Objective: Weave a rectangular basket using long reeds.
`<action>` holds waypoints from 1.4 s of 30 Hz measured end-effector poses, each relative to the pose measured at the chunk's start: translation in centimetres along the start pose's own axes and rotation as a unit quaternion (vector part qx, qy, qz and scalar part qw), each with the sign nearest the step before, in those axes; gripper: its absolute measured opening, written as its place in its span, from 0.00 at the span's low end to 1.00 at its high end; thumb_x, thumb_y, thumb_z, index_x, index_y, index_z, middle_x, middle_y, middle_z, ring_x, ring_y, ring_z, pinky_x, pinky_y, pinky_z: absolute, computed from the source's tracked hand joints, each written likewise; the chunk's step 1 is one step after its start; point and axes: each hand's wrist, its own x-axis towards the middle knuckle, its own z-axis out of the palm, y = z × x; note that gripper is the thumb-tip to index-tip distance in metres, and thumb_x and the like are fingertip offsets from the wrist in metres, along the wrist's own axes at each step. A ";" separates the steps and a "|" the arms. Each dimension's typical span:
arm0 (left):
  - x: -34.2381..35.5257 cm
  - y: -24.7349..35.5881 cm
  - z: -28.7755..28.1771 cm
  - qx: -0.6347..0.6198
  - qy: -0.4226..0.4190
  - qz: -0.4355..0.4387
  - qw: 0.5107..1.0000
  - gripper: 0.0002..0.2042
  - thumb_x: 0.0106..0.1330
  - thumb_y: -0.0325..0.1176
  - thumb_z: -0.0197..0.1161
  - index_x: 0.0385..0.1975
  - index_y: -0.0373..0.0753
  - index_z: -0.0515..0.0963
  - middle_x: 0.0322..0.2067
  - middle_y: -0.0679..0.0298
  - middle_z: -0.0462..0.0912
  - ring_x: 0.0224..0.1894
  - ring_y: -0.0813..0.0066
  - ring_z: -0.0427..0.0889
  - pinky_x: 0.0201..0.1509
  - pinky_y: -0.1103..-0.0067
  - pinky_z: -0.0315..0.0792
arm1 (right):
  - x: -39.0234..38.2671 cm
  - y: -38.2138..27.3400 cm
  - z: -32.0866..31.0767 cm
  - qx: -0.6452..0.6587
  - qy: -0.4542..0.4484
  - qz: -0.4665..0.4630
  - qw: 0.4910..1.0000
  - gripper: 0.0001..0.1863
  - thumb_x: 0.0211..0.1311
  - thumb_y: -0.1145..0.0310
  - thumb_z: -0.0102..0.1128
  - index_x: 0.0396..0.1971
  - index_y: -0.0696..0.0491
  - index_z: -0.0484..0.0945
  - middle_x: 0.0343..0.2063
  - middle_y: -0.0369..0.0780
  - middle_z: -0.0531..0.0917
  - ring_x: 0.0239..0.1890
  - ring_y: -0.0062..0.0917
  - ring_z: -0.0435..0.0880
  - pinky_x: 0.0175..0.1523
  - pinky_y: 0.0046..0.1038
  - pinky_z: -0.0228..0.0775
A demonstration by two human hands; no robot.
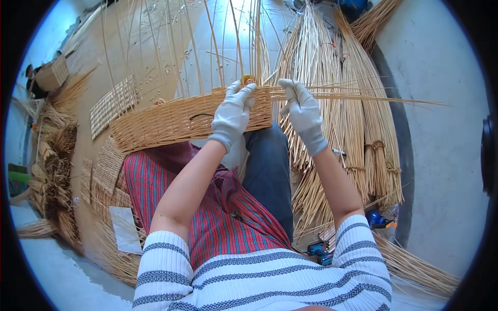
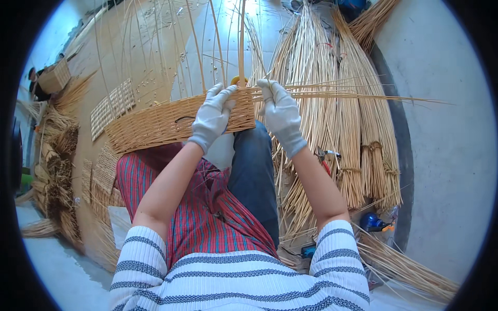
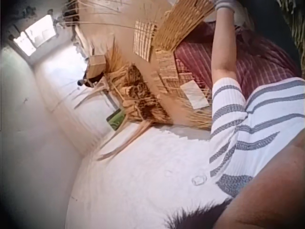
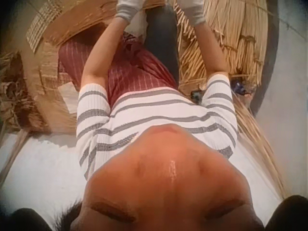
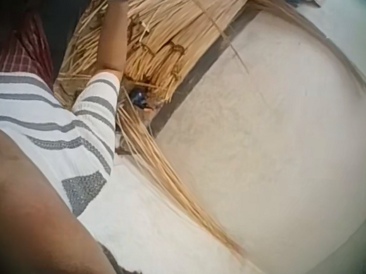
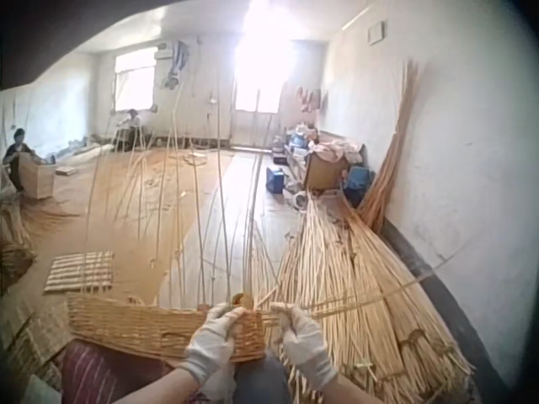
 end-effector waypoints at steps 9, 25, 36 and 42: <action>-11.6 2.3 0.9 -0.363 -0.003 -0.031 0.931 0.30 0.73 0.52 0.59 0.66 0.36 0.69 0.56 0.52 0.76 0.60 0.64 0.75 0.66 0.73 0.66 | -11.0 1.0 3.0 0.071 -0.371 0.256 0.890 0.09 0.69 0.66 0.57 0.42 0.55 0.77 0.27 0.33 0.79 0.24 0.14 0.75 0.28 0.19 0.69; -12.8 0.3 0.2 -0.520 0.077 -0.069 0.848 0.40 0.71 0.62 0.56 0.72 0.40 0.55 0.51 0.60 0.74 0.28 0.86 0.73 0.32 0.85 0.72 | -1.2 -1.5 4.4 -0.120 -0.507 0.053 0.852 0.16 0.67 0.61 0.64 0.50 0.52 0.83 0.33 0.35 0.85 0.32 0.15 0.80 0.40 0.22 0.76; -16.2 -1.7 0.4 -0.398 -0.009 -0.087 0.913 0.22 0.76 0.50 0.55 0.56 0.38 0.74 0.31 0.67 0.79 0.29 0.86 0.75 0.37 0.85 0.72 | 1.7 -2.7 3.3 -0.104 -0.283 -0.006 0.954 0.09 0.67 0.67 0.63 0.41 0.57 0.83 0.38 0.39 0.86 0.44 0.26 0.85 0.52 0.30 0.76; -13.6 -1.7 2.4 -0.540 0.043 -0.297 0.787 0.16 0.78 0.46 0.52 0.41 0.37 0.76 0.25 0.65 0.80 0.18 0.82 0.75 0.20 0.79 0.79 | 11.2 -0.6 2.5 -0.364 -0.306 -0.024 0.879 0.18 0.66 0.57 0.61 0.51 0.51 0.84 0.46 0.46 0.87 0.50 0.34 0.85 0.58 0.34 0.74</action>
